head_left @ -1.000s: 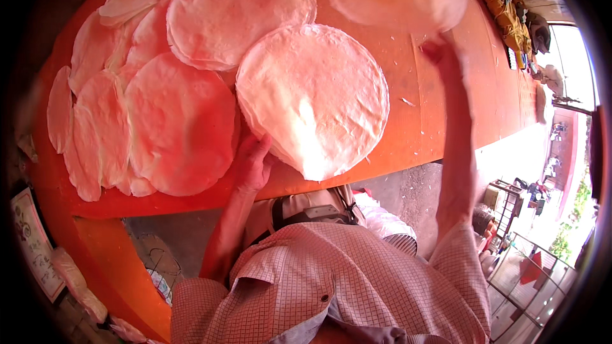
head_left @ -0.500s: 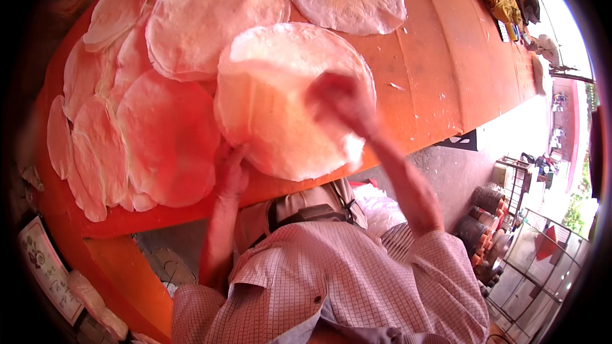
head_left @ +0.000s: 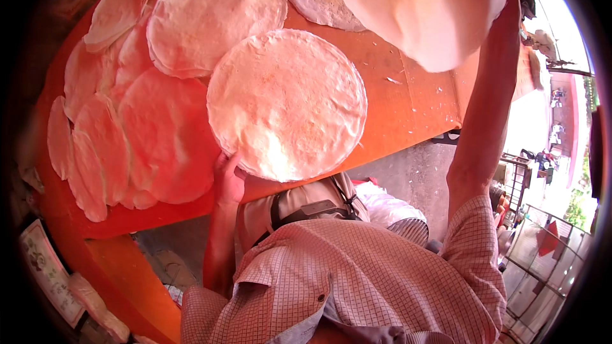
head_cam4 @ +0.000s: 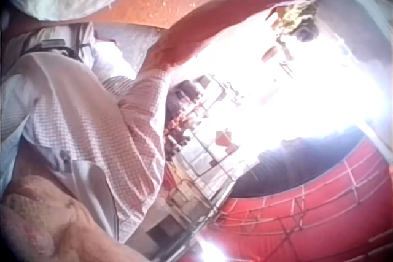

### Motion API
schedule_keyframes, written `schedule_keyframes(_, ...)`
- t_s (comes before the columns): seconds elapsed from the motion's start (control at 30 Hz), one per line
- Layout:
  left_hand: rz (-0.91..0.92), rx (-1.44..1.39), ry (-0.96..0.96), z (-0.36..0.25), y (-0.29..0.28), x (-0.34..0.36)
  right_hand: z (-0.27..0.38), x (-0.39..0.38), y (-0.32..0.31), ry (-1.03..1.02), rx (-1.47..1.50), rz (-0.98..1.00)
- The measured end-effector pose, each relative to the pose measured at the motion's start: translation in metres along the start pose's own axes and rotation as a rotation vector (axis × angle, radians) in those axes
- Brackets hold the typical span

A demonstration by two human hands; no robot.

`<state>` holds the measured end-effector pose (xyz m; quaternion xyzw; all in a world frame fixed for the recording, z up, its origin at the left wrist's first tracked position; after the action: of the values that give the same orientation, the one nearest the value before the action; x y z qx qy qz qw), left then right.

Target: The person peels thin layers of cooked dough from a stack and places them separately on a table by hand.

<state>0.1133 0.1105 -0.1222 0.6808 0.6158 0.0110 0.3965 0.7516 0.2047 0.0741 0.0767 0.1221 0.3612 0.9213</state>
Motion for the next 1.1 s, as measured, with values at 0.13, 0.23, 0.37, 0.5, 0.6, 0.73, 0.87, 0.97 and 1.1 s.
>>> schedule_keyframes(0.13,0.099,-0.128,-0.022,0.005,0.000,-0.009,-0.057,-0.003,-0.101,0.084,0.003,-0.231)
schedule_keyframes(0.23,0.149,-0.123,0.022,-0.004,0.027,-0.011,-0.116,-0.060,-0.161,0.173,-0.141,-0.422)
schedule_keyframes(0.37,0.210,0.047,0.073,-0.003,0.029,-0.007,-0.147,-0.164,-0.067,-0.061,-0.474,-0.173)
schedule_keyframes(0.5,0.282,0.063,0.078,-0.006,0.066,0.001,-0.172,-0.273,0.088,-0.073,-0.465,0.292)
schedule_keyframes(0.6,0.178,0.122,0.069,-0.002,0.040,0.005,-0.201,-0.321,0.148,-0.030,-0.896,0.464)
schedule_keyframes(0.73,0.198,0.093,0.032,-0.011,0.042,0.000,-0.207,-0.372,0.202,-0.260,-0.977,0.808)
schedule_keyframes(0.87,0.260,0.127,-0.025,0.000,0.029,0.008,-0.220,-0.375,0.207,-0.053,-0.974,0.826)
schedule_keyframes(0.97,0.279,0.058,-0.051,-0.006,0.045,0.007,-0.238,-0.367,0.192,0.165,-0.784,0.840)
schedule_keyframes(1.1,0.302,0.085,-0.020,-0.010,0.038,0.009,-0.241,-0.365,0.198,0.062,-0.889,0.717)
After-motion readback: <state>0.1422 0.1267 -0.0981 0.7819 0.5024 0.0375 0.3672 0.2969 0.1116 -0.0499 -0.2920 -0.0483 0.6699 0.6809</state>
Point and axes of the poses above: each hand's wrist, its own x-axis towards the middle knuckle, its own y-axis out of the palm, z = x × y, the point moved 8 cm from there along x, towards the middle knuckle, and after that the axes turned 5 degrees about y, right-handed, at the moved point
